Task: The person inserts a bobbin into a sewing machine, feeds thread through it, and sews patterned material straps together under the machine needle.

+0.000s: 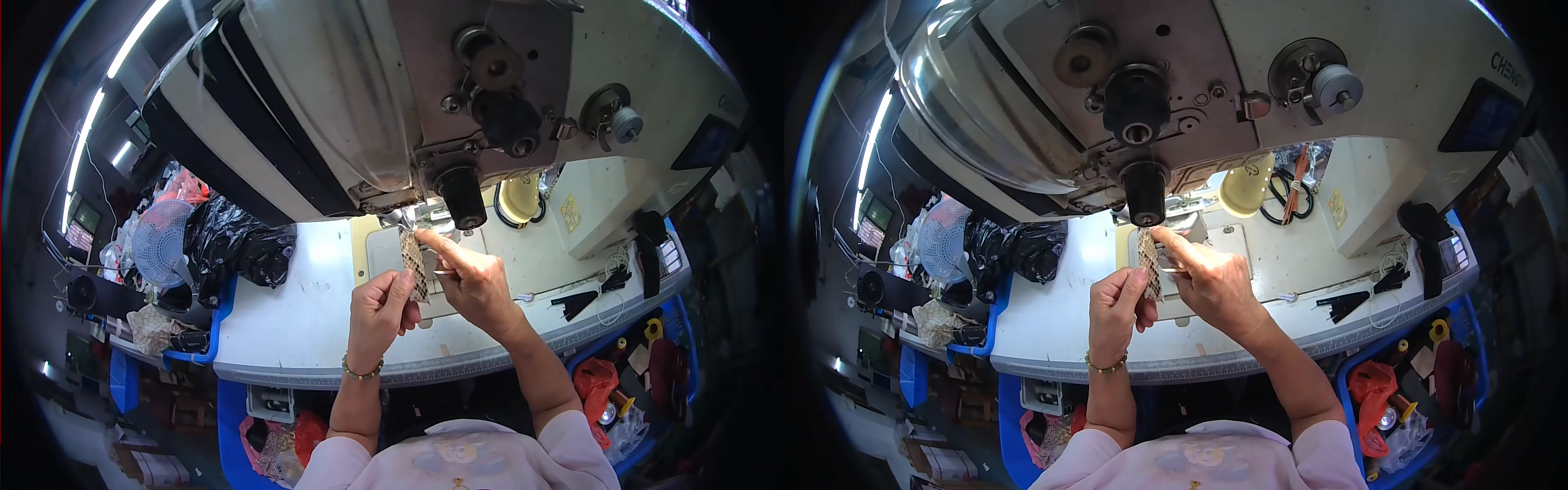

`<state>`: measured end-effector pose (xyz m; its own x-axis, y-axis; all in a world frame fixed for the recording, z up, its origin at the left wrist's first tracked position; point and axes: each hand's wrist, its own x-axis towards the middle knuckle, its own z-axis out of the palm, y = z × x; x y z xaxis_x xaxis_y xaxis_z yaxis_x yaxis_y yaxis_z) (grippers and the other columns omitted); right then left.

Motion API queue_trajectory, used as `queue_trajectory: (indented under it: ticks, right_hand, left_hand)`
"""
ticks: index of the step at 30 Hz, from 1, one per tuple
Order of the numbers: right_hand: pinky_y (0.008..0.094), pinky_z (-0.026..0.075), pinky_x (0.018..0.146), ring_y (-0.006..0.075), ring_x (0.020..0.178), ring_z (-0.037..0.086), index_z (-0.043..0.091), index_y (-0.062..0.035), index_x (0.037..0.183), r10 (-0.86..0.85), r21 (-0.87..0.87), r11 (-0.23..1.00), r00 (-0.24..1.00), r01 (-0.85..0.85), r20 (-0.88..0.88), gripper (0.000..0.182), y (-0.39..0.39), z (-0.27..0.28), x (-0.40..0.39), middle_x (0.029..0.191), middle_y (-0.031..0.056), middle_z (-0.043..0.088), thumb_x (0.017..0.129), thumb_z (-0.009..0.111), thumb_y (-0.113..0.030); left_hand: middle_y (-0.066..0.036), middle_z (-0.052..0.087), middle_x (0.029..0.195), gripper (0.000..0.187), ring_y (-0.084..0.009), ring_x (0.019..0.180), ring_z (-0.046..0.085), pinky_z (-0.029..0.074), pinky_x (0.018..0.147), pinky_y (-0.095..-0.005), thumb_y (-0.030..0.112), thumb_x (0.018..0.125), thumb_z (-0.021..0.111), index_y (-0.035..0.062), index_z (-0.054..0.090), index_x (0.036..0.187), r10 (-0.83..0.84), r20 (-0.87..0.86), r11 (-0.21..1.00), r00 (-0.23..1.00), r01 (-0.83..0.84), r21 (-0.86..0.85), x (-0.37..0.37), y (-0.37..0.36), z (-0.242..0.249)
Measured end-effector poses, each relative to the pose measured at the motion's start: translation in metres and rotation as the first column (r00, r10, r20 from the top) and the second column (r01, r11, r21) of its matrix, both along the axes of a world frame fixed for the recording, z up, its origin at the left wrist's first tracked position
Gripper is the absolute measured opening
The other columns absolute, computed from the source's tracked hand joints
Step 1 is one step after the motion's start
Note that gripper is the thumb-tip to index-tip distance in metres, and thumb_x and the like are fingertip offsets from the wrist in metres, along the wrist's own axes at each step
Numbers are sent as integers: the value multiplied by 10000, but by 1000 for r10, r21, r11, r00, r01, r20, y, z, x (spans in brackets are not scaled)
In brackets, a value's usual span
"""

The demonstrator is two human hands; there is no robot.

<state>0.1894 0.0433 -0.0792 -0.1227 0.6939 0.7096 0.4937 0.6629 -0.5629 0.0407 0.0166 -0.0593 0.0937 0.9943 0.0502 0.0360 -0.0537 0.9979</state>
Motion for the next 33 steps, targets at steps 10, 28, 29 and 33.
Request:
queue_trajectory:
  ticks: [10,28,29,33]
  right_hand:
    - [277,427,468,152,454,474,538,-124,1164,-16,4,1000,1000,16,5,595,0,-1,0,556,57,477,626,542,130]
    - [275,444,493,155,494,506,489,-154,1226,-35,16,999,998,35,52,679,-3,-6,-1,571,30,485,605,566,109]
    - [274,441,491,153,492,502,485,-158,1231,-34,3,999,998,34,57,686,-3,-6,-1,566,26,476,604,568,108]
    - [274,435,485,149,487,493,480,-165,1238,-34,-3,999,998,34,46,699,-4,-7,-1,559,21,463,600,573,107]
  left_hand:
    - [2,509,494,285,-24,393,423,314,352,-158,244,906,467,42,567,731,-79,60,997,995,80,-12,-3,30,6]
    - [34,473,483,187,-18,368,337,226,351,-194,66,805,496,24,559,634,-90,-97,994,991,96,54,-21,94,-3]
    - [27,517,538,150,-22,437,391,279,401,-191,41,801,497,15,584,680,18,-239,989,971,18,148,-22,97,-8]
    - [14,617,731,113,-38,650,492,391,567,-200,-3,794,526,7,635,824,-97,-208,910,973,171,378,-25,109,-19]
